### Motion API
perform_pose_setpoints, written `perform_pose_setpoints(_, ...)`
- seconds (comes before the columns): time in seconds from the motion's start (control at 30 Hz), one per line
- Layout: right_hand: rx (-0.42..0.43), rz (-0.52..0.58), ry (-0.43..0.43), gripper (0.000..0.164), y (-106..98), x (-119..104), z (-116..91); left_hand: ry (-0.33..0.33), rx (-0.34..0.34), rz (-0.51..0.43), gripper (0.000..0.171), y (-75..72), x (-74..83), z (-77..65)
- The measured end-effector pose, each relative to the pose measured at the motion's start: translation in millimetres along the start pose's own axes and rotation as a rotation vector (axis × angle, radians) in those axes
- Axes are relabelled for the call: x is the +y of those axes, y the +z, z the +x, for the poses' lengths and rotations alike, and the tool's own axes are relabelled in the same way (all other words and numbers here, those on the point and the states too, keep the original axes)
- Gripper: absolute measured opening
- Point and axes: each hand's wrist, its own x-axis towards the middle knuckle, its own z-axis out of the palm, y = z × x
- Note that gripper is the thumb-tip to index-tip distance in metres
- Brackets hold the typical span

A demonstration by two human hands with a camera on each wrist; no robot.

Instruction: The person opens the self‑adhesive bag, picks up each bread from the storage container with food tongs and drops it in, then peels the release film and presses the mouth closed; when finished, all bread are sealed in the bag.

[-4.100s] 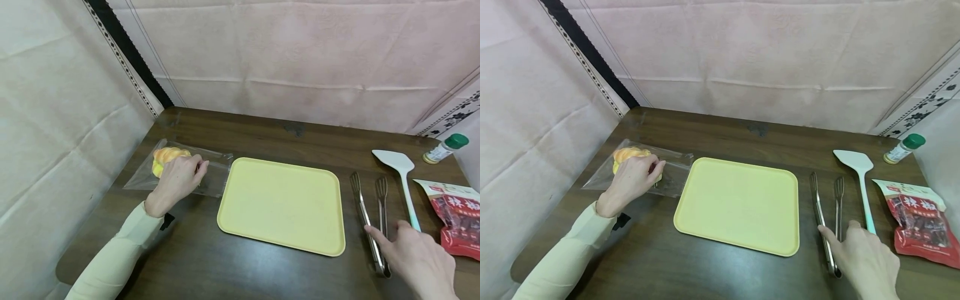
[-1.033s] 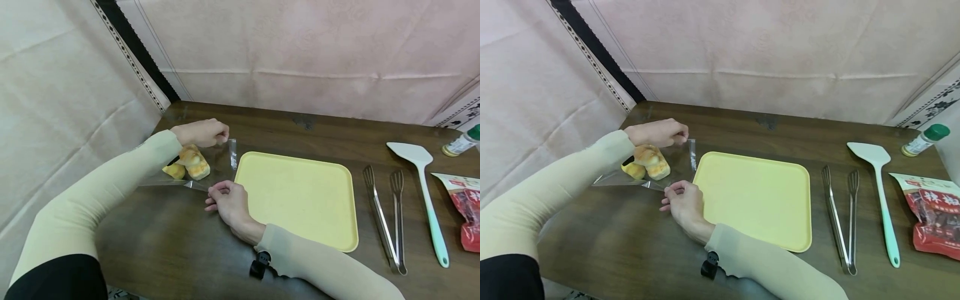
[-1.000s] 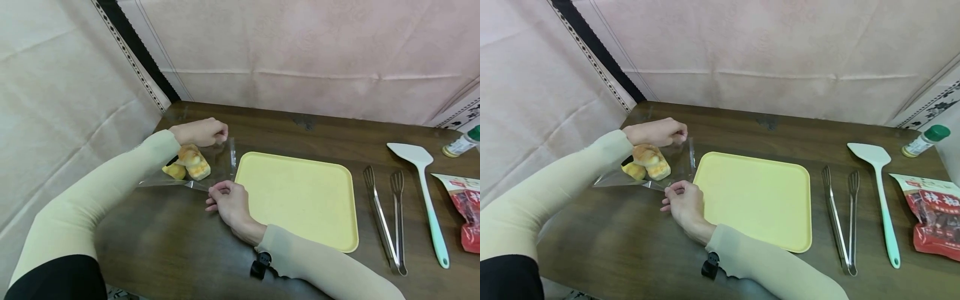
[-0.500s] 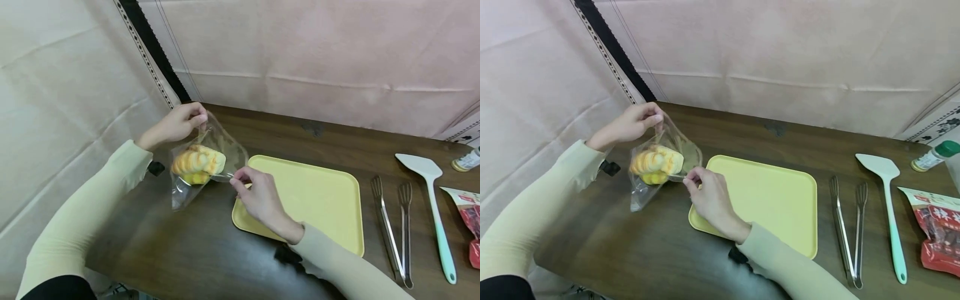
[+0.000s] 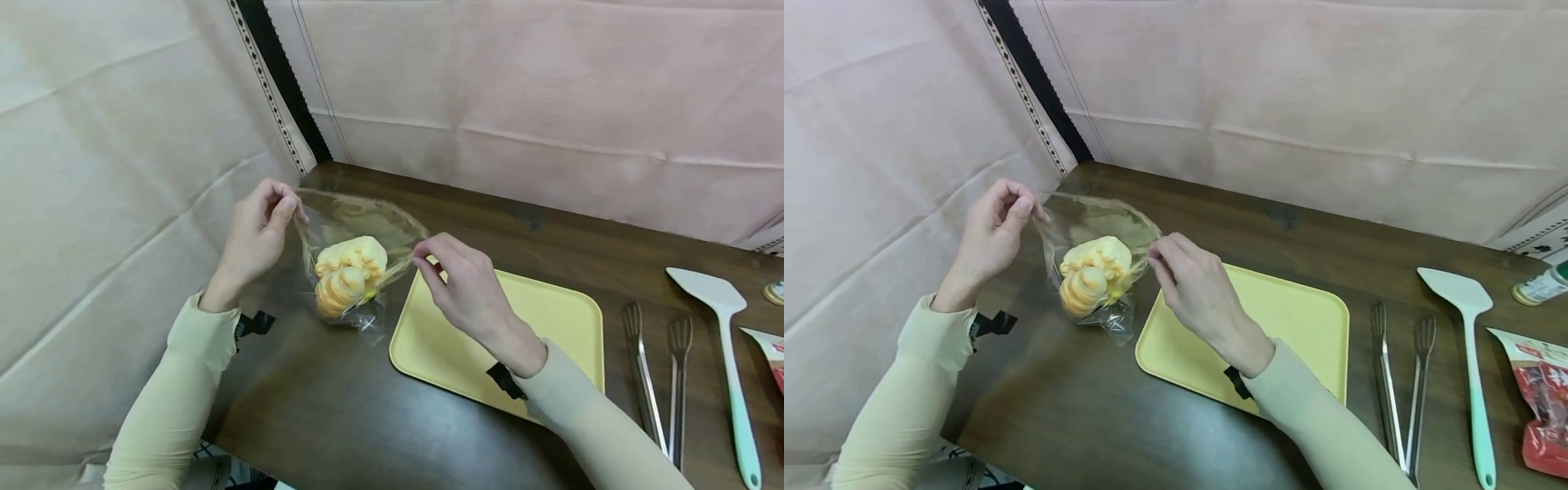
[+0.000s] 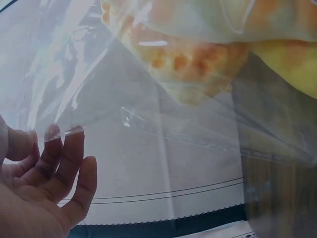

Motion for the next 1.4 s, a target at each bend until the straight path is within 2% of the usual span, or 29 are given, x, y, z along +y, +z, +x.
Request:
perform_pose_setpoints(0.13, 0.039, 0.018, -0.082, 0.009, -6, -2, 7, 0.001, 0.092, -0.07, 0.015, 2.4, 5.1, -6.0)
perform_pose_setpoints(0.3, 0.062, 0.037, -0.108, 0.013, -8, -5, 14, -0.014, 0.167, -0.223, 0.028, 3.6, 9.0, -8.8)
perform_pose_setpoints(0.4, 0.033, 0.047, -0.131, 0.013, -6, -5, 15, -0.028, 0.196, -0.24, 0.031, 2.8, 9.6, -12.2)
perform_pose_setpoints(0.47, 0.046, 0.056, -0.128, 0.014, -5, -4, 17, -0.046, 0.233, -0.261, 0.032, 1.3, 8.6, -14.7)
perform_pose_setpoints(0.53, 0.026, 0.069, -0.134, 0.014, -3, -1, 18, -0.048, 0.261, -0.327, 0.029, 1.8, 6.8, -15.9)
perform_pose_setpoints(0.67, 0.003, 0.13, -0.095, 0.015, 1, 8, 18, -0.028, 0.255, -0.527, 0.02, 9.0, -1.0, -17.7)
perform_pose_setpoints(0.7, -0.006, 0.151, -0.072, 0.018, 2, 11, 18, -0.017, 0.24, -0.555, 0.019, 11.5, -3.0, -18.8)
perform_pose_setpoints(0.77, -0.008, 0.218, 0.015, 0.035, 2, 15, 18, 0.004, 0.223, -0.583, 0.019, 16.4, -6.4, -21.1)
perform_pose_setpoints(0.83, -0.01, 0.278, 0.13, 0.052, 0, 18, 18, 0.02, 0.216, -0.581, 0.018, 21.5, -8.2, -23.2)
perform_pose_setpoints(0.9, -0.025, 0.347, 0.256, 0.057, -2, 19, 19, 0.035, 0.221, -0.559, 0.018, 26.4, -8.6, -23.8)
perform_pose_setpoints(1.0, -0.056, 0.421, 0.418, 0.036, -4, 21, 20, 0.04, 0.239, -0.555, 0.015, 33.0, -7.8, -23.2)
perform_pose_setpoints(1.1, -0.066, 0.464, 0.517, 0.018, -5, 24, 20, 0.048, 0.251, -0.542, 0.014, 37.2, -6.1, -23.4)
perform_pose_setpoints(1.2, -0.057, 0.49, 0.566, 0.015, -5, 27, 19, 0.061, 0.246, -0.521, 0.021, 38.9, -5.3, -23.6)
perform_pose_setpoints(1.4, -0.047, 0.555, 0.636, 0.02, -3, 34, 18, 0.078, 0.269, -0.463, 0.025, 40.7, -1.8, -23.2)
